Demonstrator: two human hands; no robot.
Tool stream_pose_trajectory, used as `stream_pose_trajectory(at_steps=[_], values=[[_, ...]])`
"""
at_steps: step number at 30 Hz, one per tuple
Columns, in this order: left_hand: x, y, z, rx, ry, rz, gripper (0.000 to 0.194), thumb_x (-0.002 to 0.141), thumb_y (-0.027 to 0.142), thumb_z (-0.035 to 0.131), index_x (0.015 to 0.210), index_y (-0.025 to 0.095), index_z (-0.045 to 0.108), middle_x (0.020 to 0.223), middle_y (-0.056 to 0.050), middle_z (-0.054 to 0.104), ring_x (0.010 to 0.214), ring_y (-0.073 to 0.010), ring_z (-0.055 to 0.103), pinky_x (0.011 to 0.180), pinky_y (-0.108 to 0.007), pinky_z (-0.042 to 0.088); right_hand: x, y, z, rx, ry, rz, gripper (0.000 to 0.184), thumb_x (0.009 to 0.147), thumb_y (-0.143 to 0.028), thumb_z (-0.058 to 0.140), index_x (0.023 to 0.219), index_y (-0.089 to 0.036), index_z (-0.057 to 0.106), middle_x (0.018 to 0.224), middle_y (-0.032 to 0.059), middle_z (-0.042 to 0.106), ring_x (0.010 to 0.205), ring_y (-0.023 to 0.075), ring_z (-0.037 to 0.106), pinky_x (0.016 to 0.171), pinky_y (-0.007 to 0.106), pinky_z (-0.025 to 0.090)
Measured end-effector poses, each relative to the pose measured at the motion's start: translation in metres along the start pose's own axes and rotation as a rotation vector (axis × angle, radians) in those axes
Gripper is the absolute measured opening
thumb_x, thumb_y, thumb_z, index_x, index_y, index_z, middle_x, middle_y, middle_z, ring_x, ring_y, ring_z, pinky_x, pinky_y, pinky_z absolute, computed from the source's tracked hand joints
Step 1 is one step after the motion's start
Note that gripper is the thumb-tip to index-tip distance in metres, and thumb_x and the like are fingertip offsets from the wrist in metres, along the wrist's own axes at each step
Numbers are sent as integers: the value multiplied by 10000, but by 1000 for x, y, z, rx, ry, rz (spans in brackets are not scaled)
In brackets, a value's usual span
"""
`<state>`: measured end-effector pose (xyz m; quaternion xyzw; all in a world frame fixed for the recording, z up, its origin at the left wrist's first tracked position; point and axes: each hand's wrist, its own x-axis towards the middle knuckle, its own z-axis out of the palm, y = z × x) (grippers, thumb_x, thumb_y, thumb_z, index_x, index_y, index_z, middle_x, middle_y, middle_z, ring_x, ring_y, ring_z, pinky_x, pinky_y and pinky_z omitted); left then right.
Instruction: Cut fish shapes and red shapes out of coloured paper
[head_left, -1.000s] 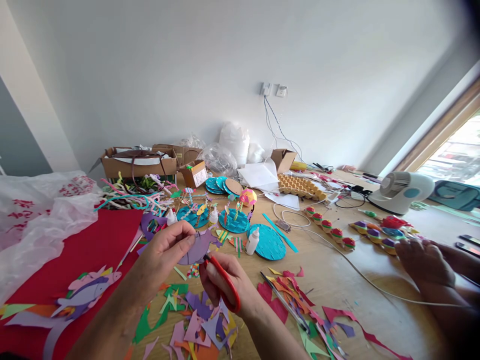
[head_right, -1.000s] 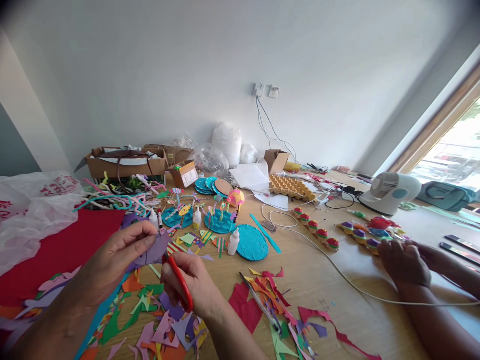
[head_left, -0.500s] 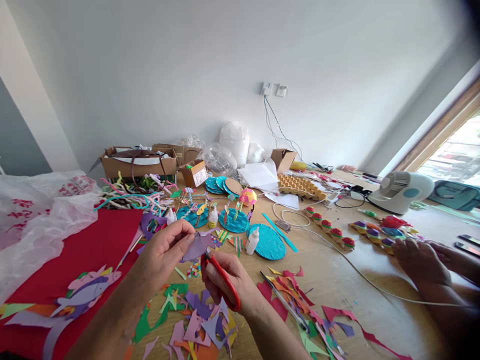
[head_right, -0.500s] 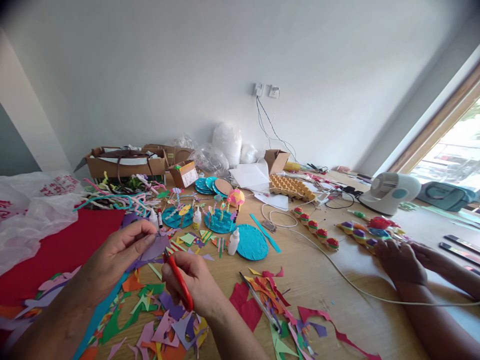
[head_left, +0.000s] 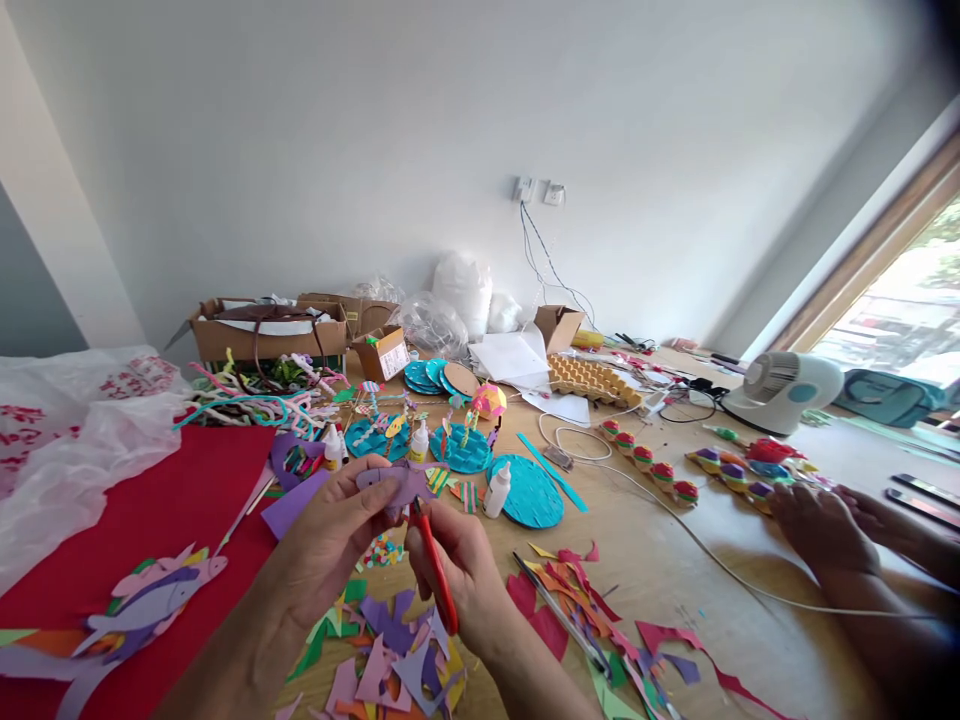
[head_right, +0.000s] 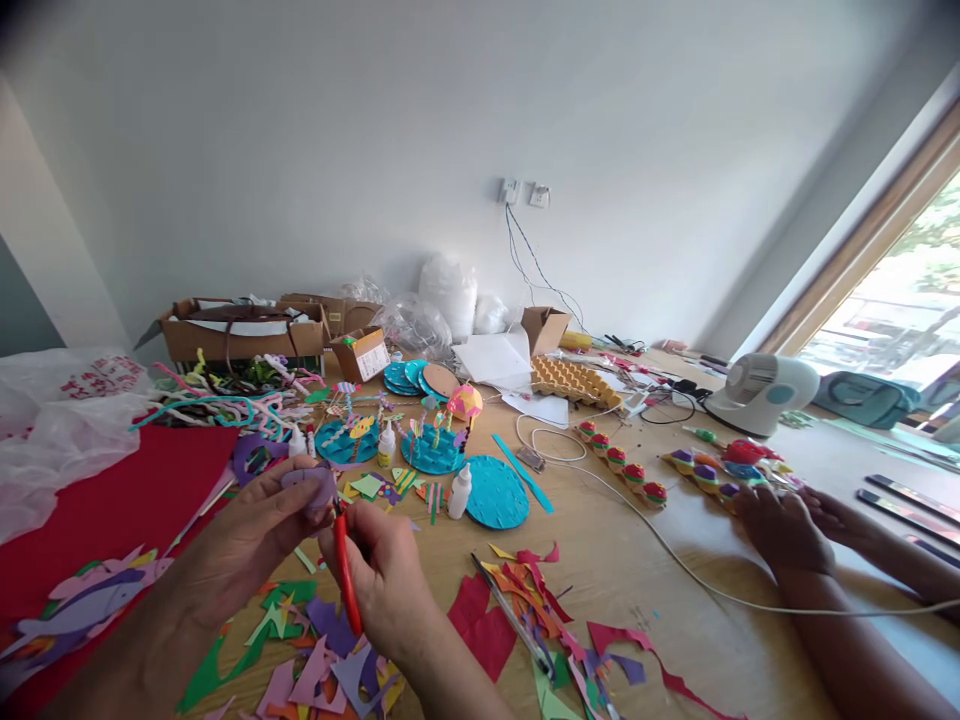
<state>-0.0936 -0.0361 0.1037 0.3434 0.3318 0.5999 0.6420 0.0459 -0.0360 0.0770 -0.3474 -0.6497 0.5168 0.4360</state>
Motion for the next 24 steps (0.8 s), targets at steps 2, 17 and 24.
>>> stream_pose_trajectory(at_steps=[2, 17, 24], values=[[0, 0, 1, -19, 69, 45, 314, 504, 328, 920, 600, 164, 671, 555, 48, 623, 537, -80, 525, 539, -177, 483, -1, -1, 0, -20, -20, -9, 317, 826, -391, 522, 593, -205, 411, 502, -53, 375, 447, 84, 339, 433, 213, 249], [-3, 3, -9, 250, 122, 219, 163, 677, 298, 763, 636, 182, 655, 565, 60, 605, 561, -90, 484, 542, -179, 396, -3, -6, -1, -120, -94, 10, 366, 854, -429, 557, 610, -194, 419, 543, -46, 379, 508, 92, 317, 465, 214, 250], [-3, -1, -22, 348, 129, 243, 153, 765, 339, 709, 725, 199, 660, 657, 46, 614, 647, -130, 516, 626, -228, 430, -2, 0, -2, -173, -114, -8, 308, 863, -383, 514, 635, -193, 432, 549, -47, 377, 518, 95, 316, 470, 216, 247]])
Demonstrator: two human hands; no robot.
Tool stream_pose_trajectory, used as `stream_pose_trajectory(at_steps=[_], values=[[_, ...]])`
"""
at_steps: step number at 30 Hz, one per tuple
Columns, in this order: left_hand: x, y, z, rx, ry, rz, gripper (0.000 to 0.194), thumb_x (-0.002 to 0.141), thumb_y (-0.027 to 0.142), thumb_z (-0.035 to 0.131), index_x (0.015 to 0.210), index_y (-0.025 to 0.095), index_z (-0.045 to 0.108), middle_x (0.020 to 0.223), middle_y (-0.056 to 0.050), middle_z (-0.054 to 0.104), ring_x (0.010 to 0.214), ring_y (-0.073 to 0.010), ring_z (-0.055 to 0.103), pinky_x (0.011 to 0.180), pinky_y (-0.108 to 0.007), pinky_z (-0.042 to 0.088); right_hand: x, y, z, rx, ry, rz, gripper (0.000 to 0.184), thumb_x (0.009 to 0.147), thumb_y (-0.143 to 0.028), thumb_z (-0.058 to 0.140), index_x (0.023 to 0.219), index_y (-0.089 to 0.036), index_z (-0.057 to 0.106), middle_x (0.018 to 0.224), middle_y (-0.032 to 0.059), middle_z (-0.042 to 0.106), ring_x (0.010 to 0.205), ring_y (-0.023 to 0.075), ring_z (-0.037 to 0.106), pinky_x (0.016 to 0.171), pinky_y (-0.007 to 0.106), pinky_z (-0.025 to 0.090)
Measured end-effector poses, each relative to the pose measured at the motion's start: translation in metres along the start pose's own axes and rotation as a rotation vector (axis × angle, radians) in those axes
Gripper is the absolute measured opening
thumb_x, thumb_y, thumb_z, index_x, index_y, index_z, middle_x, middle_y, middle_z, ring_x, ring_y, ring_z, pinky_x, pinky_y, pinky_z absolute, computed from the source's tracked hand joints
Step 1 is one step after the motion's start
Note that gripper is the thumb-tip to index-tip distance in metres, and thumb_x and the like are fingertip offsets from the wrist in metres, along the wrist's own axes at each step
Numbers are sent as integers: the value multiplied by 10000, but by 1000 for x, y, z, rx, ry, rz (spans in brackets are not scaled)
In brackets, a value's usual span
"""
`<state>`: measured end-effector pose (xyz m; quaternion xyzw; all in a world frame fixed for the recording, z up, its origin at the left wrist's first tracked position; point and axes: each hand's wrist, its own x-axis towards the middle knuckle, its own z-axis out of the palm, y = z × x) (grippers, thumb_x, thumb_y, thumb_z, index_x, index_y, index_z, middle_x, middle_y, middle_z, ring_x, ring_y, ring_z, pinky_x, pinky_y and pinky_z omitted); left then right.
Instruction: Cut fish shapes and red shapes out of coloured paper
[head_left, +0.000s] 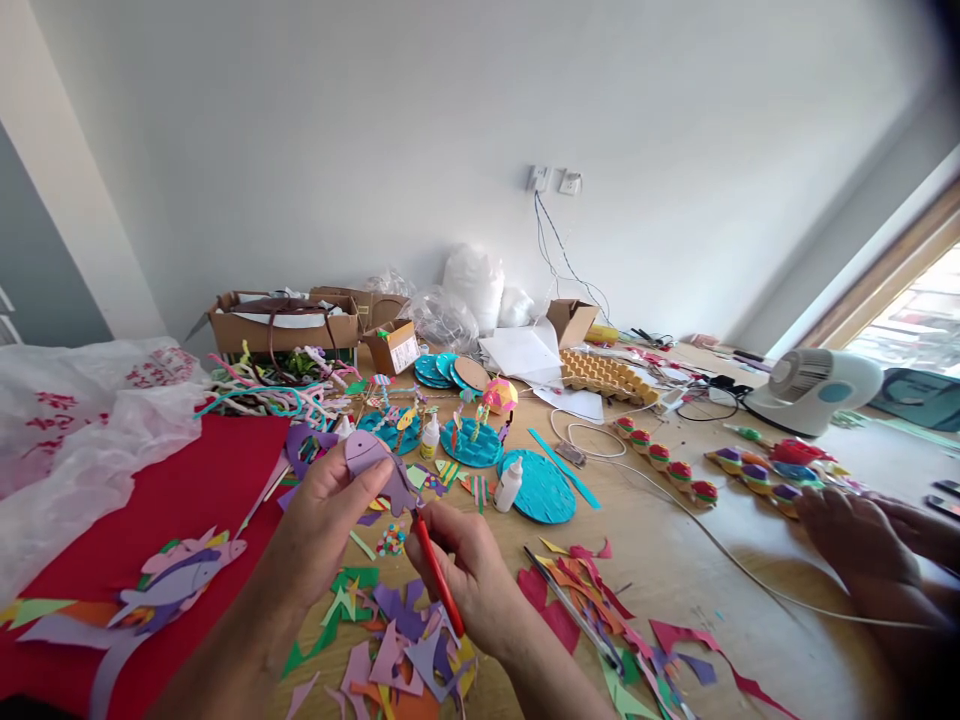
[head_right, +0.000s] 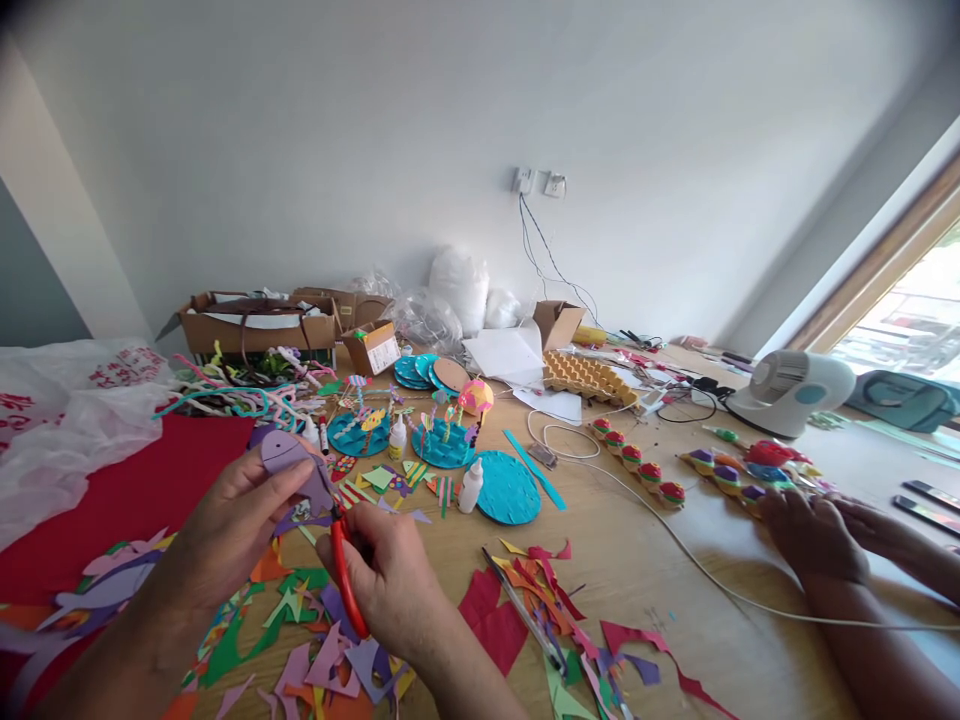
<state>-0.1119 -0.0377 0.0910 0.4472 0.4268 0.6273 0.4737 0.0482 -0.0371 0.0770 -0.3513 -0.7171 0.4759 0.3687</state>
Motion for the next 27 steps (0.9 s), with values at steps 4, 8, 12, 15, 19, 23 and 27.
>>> stream_pose_trajectory(at_steps=[4, 8, 12, 15, 19, 23, 27], values=[[-1, 4, 3, -1, 8, 2, 141, 758, 329, 714, 725, 196, 680, 652, 34, 628, 639, -140, 536, 620, -230, 443, 0, 0, 0, -1, -7, -3, 286, 863, -344, 513, 637, -197, 417, 553, -52, 363, 521, 92, 309, 472, 216, 241], [-1, 6, 3, -9, 16, -9, 133, 738, 322, 731, 717, 197, 692, 632, 30, 639, 616, -148, 556, 605, -233, 461, 0, 0, 0, -18, -17, -7, 320, 883, -374, 506, 633, -196, 414, 555, -53, 358, 528, 94, 307, 477, 219, 241], [0, 8, 3, -19, -6, -37, 134, 746, 328, 731, 738, 198, 698, 653, 23, 664, 631, -149, 580, 615, -235, 487, 0, 0, 0, -42, -14, -9, 315, 882, -364, 512, 635, -193, 419, 565, -52, 360, 543, 96, 302, 486, 221, 241], [-1, 12, 4, -26, -15, -72, 148, 736, 332, 740, 723, 192, 692, 652, 18, 669, 615, -141, 583, 593, -226, 488, -1, 1, -1, -53, -14, -15, 309, 877, -339, 516, 627, -195, 405, 561, -53, 362, 543, 95, 301, 489, 222, 241], [-2, 17, 6, -33, -24, -86, 177, 715, 334, 751, 672, 183, 669, 599, 29, 635, 558, -116, 546, 540, -202, 457, -1, 2, -1, -55, -6, -21, 288, 863, -297, 520, 621, -195, 403, 554, -57, 352, 535, 92, 299, 483, 221, 237], [-2, 18, 7, -51, -12, -109, 192, 690, 338, 766, 664, 181, 657, 595, 29, 632, 553, -113, 537, 532, -200, 446, -1, 1, 0, -47, -5, -22, 274, 853, -272, 518, 615, -194, 405, 550, -59, 347, 529, 90, 292, 475, 217, 235], [-3, 17, 6, -41, -8, -113, 190, 697, 339, 760, 673, 182, 655, 609, 23, 639, 570, -121, 546, 548, -208, 448, 0, 0, 0, -65, -4, -19, 277, 851, -290, 524, 619, -195, 406, 550, -59, 344, 528, 91, 288, 470, 216, 231]])
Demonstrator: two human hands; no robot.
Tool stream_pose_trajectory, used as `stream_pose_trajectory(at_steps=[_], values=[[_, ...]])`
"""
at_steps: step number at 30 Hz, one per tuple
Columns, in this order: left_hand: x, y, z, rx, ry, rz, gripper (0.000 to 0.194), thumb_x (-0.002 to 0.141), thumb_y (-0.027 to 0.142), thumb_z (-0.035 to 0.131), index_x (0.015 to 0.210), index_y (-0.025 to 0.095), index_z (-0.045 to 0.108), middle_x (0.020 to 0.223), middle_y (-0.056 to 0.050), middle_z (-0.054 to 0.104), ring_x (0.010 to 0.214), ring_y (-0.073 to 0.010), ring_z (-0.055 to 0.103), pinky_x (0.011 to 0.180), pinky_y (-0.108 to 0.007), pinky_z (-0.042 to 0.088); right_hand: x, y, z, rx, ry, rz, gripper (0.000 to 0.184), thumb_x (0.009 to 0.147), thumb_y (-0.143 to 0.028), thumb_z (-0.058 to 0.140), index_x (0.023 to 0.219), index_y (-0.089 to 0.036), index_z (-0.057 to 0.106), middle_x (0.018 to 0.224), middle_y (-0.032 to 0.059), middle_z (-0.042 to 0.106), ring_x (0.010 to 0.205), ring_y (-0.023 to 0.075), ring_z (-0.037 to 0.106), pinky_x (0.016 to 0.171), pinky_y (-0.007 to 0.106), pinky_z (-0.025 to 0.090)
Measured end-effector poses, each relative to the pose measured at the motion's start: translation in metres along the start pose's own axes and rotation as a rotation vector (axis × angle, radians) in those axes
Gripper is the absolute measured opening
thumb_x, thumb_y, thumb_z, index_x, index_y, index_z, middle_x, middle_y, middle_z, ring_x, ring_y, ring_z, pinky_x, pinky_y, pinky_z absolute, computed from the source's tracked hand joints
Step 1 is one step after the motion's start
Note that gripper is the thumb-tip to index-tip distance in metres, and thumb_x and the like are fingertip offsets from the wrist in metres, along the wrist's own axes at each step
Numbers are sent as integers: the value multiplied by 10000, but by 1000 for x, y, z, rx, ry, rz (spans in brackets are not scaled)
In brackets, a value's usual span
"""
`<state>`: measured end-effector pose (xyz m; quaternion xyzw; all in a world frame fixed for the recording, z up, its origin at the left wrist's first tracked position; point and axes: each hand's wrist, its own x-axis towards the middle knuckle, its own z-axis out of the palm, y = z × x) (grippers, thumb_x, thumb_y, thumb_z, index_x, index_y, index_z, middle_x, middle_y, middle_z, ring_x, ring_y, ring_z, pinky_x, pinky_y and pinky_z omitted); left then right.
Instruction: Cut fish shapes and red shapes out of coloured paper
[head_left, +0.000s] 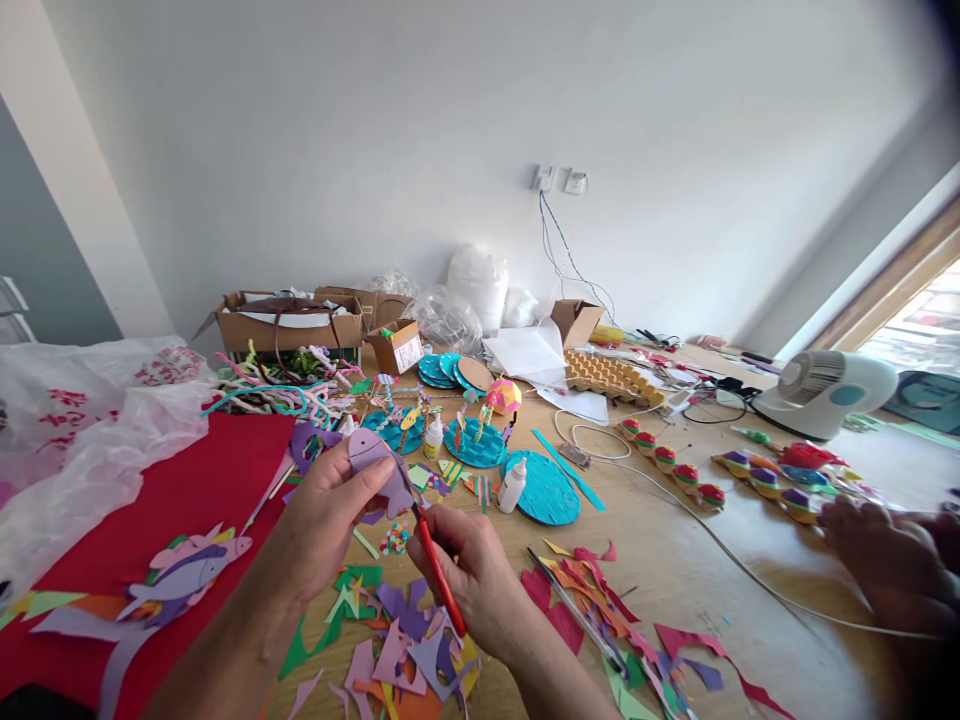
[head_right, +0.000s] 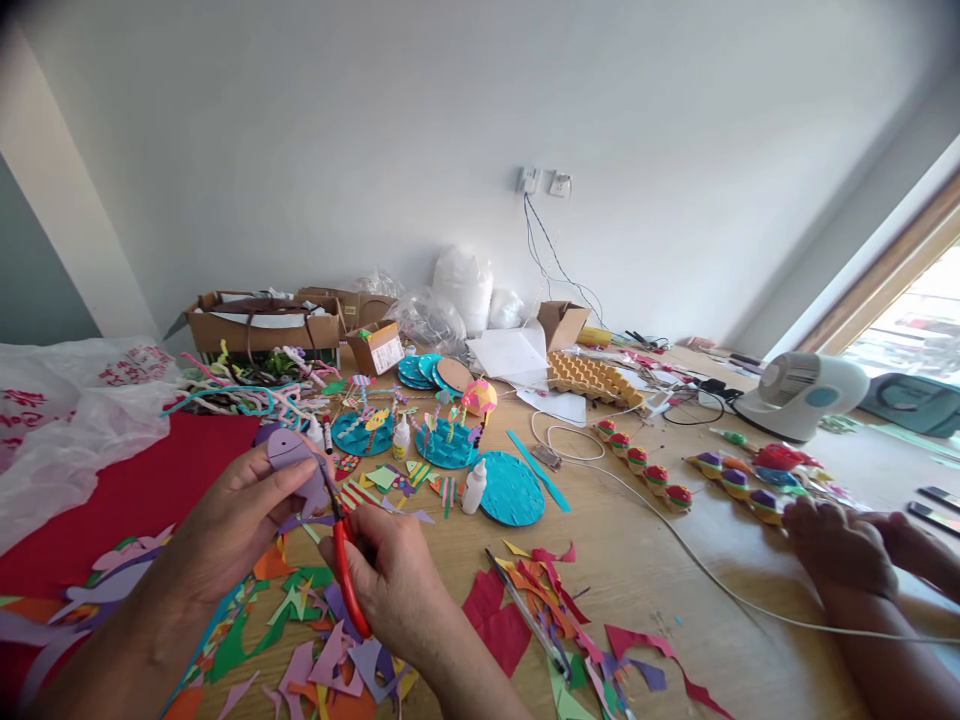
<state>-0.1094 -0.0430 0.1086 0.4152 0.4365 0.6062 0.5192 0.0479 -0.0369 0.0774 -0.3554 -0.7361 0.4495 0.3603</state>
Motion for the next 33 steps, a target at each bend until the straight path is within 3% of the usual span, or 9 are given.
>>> stream_pose_trajectory(at_steps=[14, 19, 24, 33], values=[[2, 0, 0, -9, -4, 3, 191, 690, 337, 770, 660, 181, 663, 583, 28, 618, 539, -117, 524, 521, -203, 448, 0, 3, -1, -137, 35, -46, 370, 870, -403, 561, 619, -202, 378, 537, -64, 340, 516, 95, 253, 489, 234, 226], [5, -5, -5, 21, 40, 66, 193, 723, 363, 754, 689, 182, 699, 613, 19, 637, 583, -130, 560, 565, -211, 470, 1, 3, -1, -118, 28, -36, 375, 864, -411, 569, 619, -203, 377, 539, -63, 342, 520, 94, 259, 491, 231, 230], [6, -3, -2, 3, 102, 65, 171, 640, 314, 802, 662, 186, 691, 583, 35, 619, 523, -115, 544, 506, -204, 458, 1, 2, -1, -33, 10, -5, 354, 862, -428, 551, 630, -199, 412, 552, -54, 362, 535, 99, 304, 491, 221, 249], [3, 2, 2, 9, 51, 35, 180, 645, 280, 772, 703, 205, 619, 560, 59, 594, 514, -101, 527, 489, -181, 421, 2, 5, 1, 251, -17, 78, 351, 859, -449, 521, 629, -203, 419, 519, -56, 398, 449, 80, 355, 433, 202, 271]])
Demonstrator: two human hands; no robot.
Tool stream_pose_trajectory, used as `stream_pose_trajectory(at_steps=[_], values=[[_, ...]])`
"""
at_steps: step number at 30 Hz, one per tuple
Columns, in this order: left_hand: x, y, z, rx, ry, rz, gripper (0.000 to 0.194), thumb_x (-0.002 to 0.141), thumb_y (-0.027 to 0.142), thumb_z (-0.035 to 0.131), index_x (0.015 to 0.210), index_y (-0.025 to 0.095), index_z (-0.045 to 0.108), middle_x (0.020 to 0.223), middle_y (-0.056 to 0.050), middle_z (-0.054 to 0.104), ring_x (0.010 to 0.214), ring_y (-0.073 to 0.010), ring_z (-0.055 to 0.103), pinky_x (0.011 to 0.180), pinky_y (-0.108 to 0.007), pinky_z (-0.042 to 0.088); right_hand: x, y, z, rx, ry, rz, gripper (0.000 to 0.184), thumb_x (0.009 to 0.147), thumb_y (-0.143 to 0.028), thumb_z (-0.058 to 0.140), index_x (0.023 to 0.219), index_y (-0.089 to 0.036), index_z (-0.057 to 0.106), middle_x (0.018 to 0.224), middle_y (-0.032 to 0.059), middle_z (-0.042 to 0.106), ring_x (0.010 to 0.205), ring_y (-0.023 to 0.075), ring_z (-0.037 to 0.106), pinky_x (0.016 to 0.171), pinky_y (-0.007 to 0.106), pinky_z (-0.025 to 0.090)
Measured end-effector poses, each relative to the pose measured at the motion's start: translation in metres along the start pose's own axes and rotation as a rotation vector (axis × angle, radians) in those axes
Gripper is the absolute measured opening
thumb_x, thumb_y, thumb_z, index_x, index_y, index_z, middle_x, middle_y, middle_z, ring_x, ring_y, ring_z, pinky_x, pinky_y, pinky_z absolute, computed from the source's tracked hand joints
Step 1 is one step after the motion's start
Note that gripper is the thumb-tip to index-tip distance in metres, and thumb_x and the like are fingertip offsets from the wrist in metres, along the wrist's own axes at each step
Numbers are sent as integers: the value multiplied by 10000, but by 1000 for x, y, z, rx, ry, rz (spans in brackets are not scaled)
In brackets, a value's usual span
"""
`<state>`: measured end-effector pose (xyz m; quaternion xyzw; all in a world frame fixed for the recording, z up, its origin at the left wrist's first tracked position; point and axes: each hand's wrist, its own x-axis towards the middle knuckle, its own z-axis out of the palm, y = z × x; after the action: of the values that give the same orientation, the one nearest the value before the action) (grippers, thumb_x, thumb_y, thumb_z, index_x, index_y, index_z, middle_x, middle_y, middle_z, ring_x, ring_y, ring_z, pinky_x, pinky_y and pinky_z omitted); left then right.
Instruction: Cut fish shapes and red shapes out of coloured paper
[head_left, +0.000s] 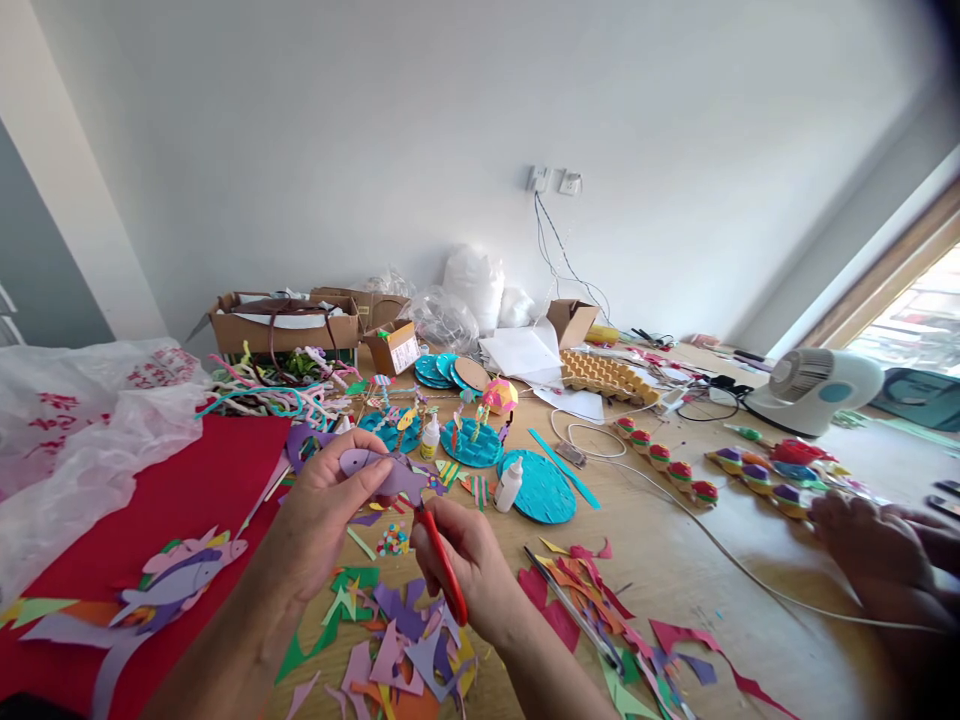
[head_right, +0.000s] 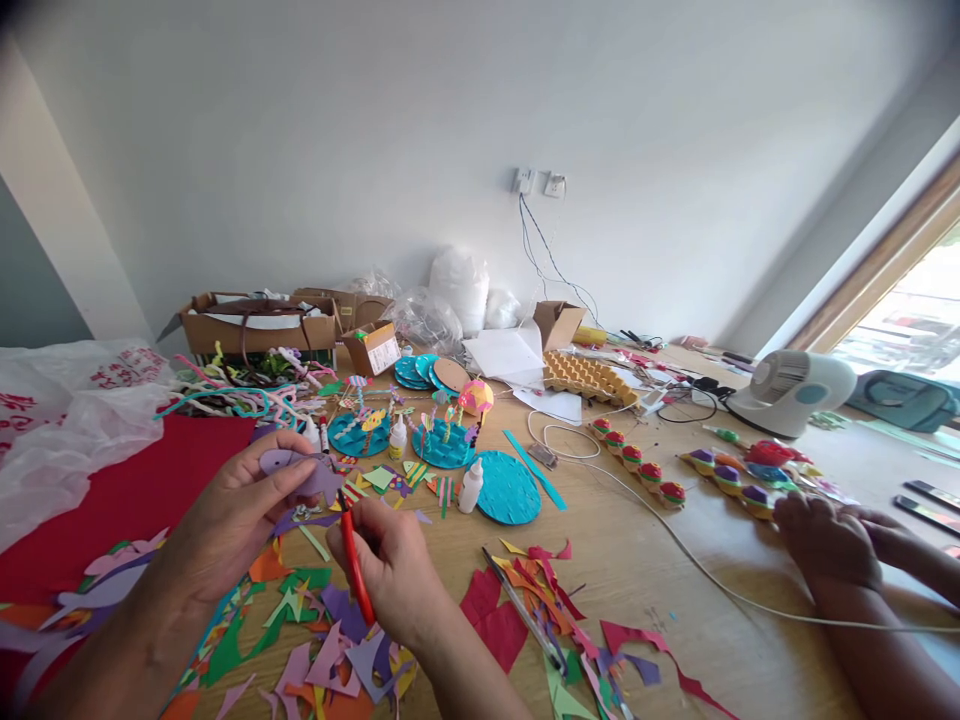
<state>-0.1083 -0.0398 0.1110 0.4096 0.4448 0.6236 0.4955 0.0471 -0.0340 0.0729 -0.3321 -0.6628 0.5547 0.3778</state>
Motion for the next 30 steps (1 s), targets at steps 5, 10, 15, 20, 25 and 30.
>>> stream_pose_trajectory(at_steps=[5, 10, 15, 20, 25, 30], values=[[-1, -4, 0, 52, -57, -35, 182, 679, 313, 734, 703, 203, 590, 599, 50, 590, 561, -111, 530, 546, -204, 430, 1, 2, 1, 119, -15, 40, 386, 832, -512, 565, 647, -195, 449, 489, -65, 423, 400, 69, 385, 405, 187, 304], [1, -6, -3, 116, -134, 0, 149, 730, 321, 684, 717, 196, 602, 607, 52, 548, 568, -100, 471, 540, -192, 379, 2, 1, 2, 171, -23, 92, 402, 798, -539, 597, 652, -188, 466, 472, -68, 439, 376, 61, 394, 380, 175, 285], [3, -4, -5, 207, -180, 18, 129, 742, 303, 668, 722, 186, 618, 616, 58, 520, 571, -90, 434, 531, -184, 345, 3, 0, 3, 188, -30, 106, 459, 758, -595, 629, 633, -187, 459, 458, -70, 438, 365, 57, 396, 369, 168, 290], [2, -3, -6, 292, -209, 28, 141, 787, 328, 625, 749, 194, 600, 608, 61, 520, 570, -95, 450, 537, -189, 352, 4, -1, 2, 185, -43, 118, 499, 737, -637, 641, 627, -185, 462, 446, -66, 444, 362, 56, 394, 363, 162, 283], [2, -5, -3, 295, -226, 19, 178, 814, 372, 602, 769, 207, 551, 599, 60, 526, 570, -110, 465, 555, -213, 383, 5, 3, 3, 197, -45, 115, 477, 749, -612, 645, 637, -182, 470, 463, -66, 448, 370, 57, 405, 367, 160, 311], [-1, -5, -2, 347, -208, 53, 181, 851, 371, 543, 774, 208, 557, 613, 67, 512, 573, -102, 452, 545, -204, 359, 5, 5, 4, 209, -34, 127, 459, 752, -599, 638, 649, -182, 476, 463, -65, 451, 372, 60, 408, 363, 159, 309]])
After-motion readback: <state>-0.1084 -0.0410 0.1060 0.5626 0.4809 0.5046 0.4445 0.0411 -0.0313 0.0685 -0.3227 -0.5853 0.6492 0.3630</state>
